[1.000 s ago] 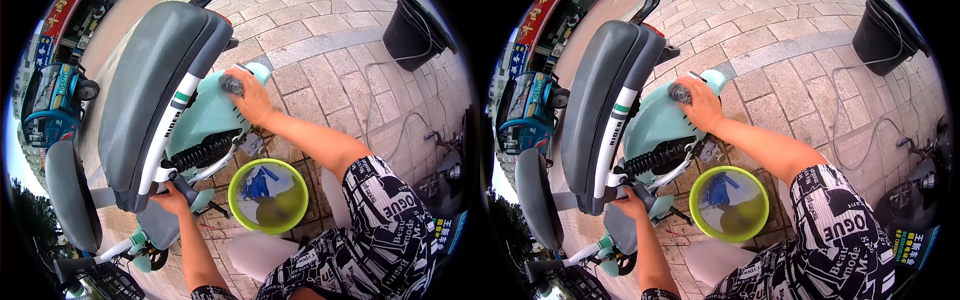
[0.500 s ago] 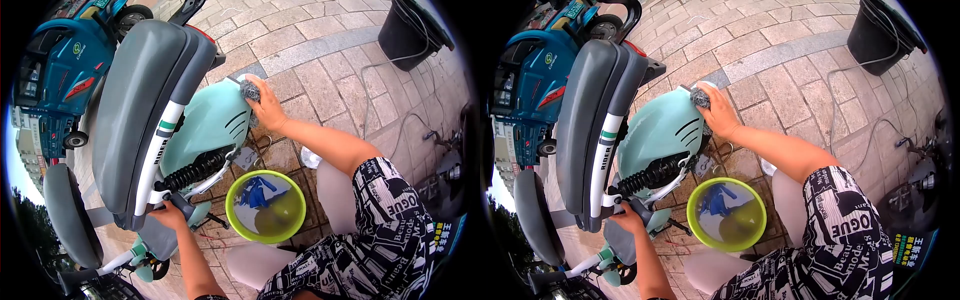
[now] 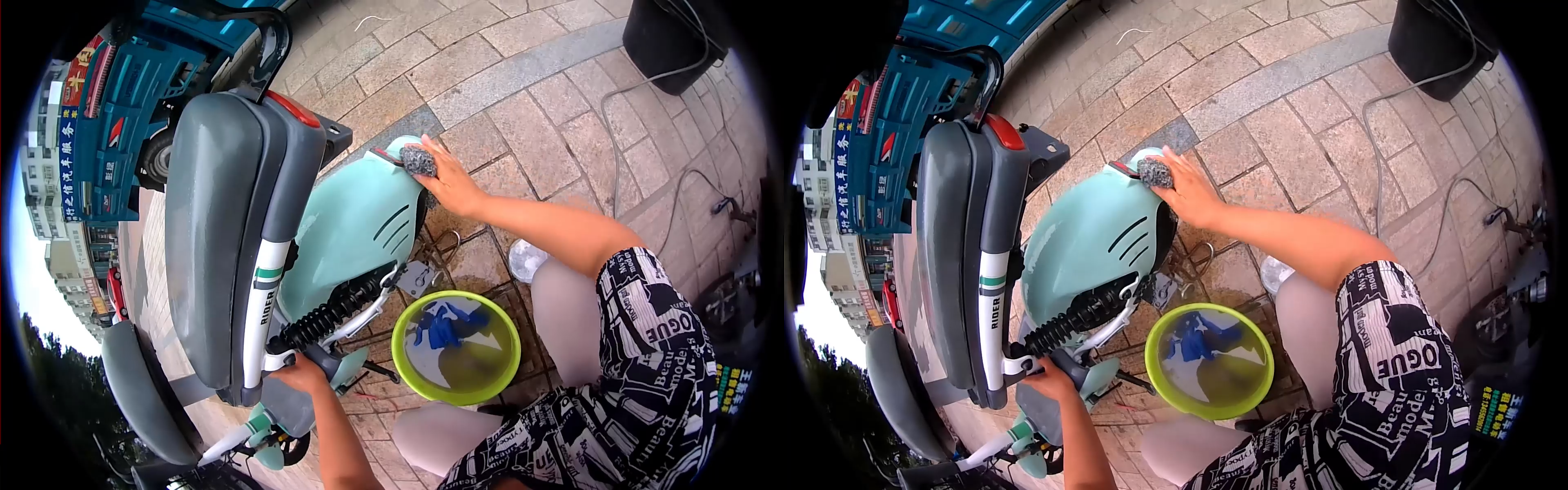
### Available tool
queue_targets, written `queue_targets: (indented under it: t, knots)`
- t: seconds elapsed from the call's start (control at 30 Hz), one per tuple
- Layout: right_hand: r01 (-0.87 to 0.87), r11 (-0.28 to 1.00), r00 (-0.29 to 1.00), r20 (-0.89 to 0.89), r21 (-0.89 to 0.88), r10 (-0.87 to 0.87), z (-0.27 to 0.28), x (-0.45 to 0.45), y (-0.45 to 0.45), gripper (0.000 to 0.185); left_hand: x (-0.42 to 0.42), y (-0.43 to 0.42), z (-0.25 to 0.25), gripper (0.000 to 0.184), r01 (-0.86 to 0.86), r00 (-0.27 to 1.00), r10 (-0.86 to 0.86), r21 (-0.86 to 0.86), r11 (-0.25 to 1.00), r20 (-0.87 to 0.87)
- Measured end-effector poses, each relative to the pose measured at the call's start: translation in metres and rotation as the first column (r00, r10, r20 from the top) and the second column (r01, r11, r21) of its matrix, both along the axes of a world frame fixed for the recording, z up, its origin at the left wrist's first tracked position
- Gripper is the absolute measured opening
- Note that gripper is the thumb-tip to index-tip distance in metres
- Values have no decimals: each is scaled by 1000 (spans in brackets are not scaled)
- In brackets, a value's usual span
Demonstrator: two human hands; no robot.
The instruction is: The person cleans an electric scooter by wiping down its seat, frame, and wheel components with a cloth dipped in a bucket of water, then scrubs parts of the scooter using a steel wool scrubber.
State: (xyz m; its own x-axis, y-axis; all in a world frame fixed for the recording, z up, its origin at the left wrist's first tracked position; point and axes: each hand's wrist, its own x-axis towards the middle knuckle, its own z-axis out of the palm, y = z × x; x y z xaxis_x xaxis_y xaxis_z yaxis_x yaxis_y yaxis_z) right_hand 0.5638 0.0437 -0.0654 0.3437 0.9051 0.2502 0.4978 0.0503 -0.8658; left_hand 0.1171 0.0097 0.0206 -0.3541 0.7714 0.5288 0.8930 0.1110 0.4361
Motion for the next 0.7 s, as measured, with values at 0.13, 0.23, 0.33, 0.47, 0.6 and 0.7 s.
queue_targets:
  t: [0.13, 0.23, 0.33, 0.47, 0.6, 0.7]
  knots:
    - [67, 998, 996, 54, 11, -67, 0, 2, 34, 57, -18, 2, -8, 64, 27, 999, -27, 4, 1000, -36]
    - [-140, 929, 984, 57, -343, 169, 49, 24, 81, 55, -16, 3, -9, 58, -50, 995, 50, 4, 999, -84]
    - [-87, 951, 993, 54, -296, 108, 50, 19, 69, 50, -16, 3, -10, 58, -49, 998, 48, 0, 999, -50]
    - [-2, 985, 999, 43, 171, -5, -5, -9, -13, 60, -9, 2, -7, 59, -69, 998, 69, -17, 997, -4]
    - [133, 983, 991, 11, 125, -135, -11, -5, 37, 59, -16, 4, -8, 62, -83, 995, 81, -34, 996, -54]
    - [-169, 915, 979, 43, -366, 198, 52, 25, 85, 55, -19, 3, -8, 65, -99, 994, 94, -88, 991, -55]
